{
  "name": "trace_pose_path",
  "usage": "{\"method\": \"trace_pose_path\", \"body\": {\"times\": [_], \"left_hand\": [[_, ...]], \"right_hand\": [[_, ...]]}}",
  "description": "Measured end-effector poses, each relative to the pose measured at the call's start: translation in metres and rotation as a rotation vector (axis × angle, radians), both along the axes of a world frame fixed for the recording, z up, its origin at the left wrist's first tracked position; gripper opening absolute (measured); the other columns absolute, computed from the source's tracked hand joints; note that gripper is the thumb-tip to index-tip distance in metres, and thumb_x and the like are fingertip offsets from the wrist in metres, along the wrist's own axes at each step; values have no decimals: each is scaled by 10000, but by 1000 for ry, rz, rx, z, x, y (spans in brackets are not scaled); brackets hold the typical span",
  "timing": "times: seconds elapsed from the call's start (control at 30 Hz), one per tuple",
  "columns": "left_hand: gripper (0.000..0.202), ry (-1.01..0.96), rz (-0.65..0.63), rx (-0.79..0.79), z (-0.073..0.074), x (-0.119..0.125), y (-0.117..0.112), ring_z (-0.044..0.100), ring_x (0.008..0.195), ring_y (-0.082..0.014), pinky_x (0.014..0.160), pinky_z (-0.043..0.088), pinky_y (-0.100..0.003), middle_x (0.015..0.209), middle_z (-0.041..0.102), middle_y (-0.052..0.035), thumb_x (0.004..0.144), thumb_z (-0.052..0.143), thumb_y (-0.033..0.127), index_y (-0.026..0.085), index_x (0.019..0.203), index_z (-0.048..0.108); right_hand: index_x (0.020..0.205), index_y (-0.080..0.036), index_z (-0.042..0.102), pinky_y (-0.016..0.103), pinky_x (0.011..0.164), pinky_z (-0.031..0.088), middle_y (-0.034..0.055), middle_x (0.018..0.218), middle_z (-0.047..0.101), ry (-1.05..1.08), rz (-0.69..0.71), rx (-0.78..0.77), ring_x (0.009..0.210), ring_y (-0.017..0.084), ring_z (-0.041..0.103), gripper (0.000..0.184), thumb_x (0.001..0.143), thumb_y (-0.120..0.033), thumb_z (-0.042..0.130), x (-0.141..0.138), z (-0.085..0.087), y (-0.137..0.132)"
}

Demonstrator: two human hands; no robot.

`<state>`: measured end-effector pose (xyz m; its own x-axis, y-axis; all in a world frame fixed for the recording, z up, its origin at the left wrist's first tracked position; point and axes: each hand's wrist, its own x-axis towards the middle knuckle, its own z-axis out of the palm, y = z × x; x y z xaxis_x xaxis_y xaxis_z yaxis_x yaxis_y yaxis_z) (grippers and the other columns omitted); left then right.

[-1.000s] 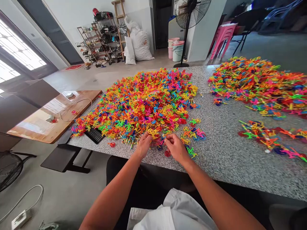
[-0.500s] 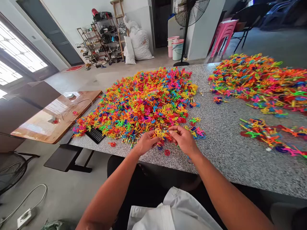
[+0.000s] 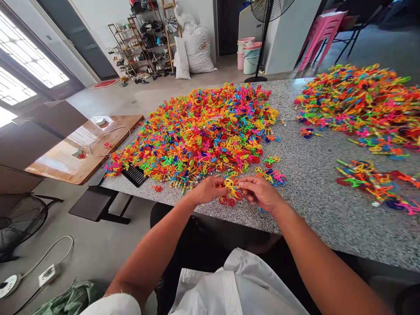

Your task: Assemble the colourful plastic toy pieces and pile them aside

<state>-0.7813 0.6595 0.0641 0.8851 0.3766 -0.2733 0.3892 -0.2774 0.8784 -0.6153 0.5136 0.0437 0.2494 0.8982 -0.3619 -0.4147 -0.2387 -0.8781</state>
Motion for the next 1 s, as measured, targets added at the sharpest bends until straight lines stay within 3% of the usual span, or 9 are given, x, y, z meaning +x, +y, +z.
{"method": "trace_pose_path", "body": {"times": [0.4,0.6,0.73,1.0], "left_hand": [[318,37,2,44,2,1,-3,352,524,-81,506,249,-240,558,452,54,800,665,439,178,641,578],[383,16,-26,-121,-9,-1,-4,345,495,-81,491,239,-242,557,404,61,823,663,512,192,660,531],[390,6,-35,-215,-8,-3,-8,314,493,-76,487,225,-243,564,385,67,813,674,533,194,686,531],[342,46,15,-16,-6,-3,-18,361,531,-83,506,238,-241,565,465,48,808,652,446,178,632,533]], "right_hand": [[784,-187,619,173,353,257,-75,580,533,202,-18,-34,400,45,378,341,660,-386,867,1,-8,-8],[801,-187,642,169,349,255,-79,570,515,272,10,-63,390,39,346,322,650,-369,860,0,-11,-9],[791,-183,650,164,353,265,-78,568,509,305,8,-56,393,35,347,333,644,-374,879,-2,-16,-12],[833,-179,665,185,363,333,-68,589,546,108,-18,-18,411,62,431,374,677,-445,877,-7,-13,-19]]}}
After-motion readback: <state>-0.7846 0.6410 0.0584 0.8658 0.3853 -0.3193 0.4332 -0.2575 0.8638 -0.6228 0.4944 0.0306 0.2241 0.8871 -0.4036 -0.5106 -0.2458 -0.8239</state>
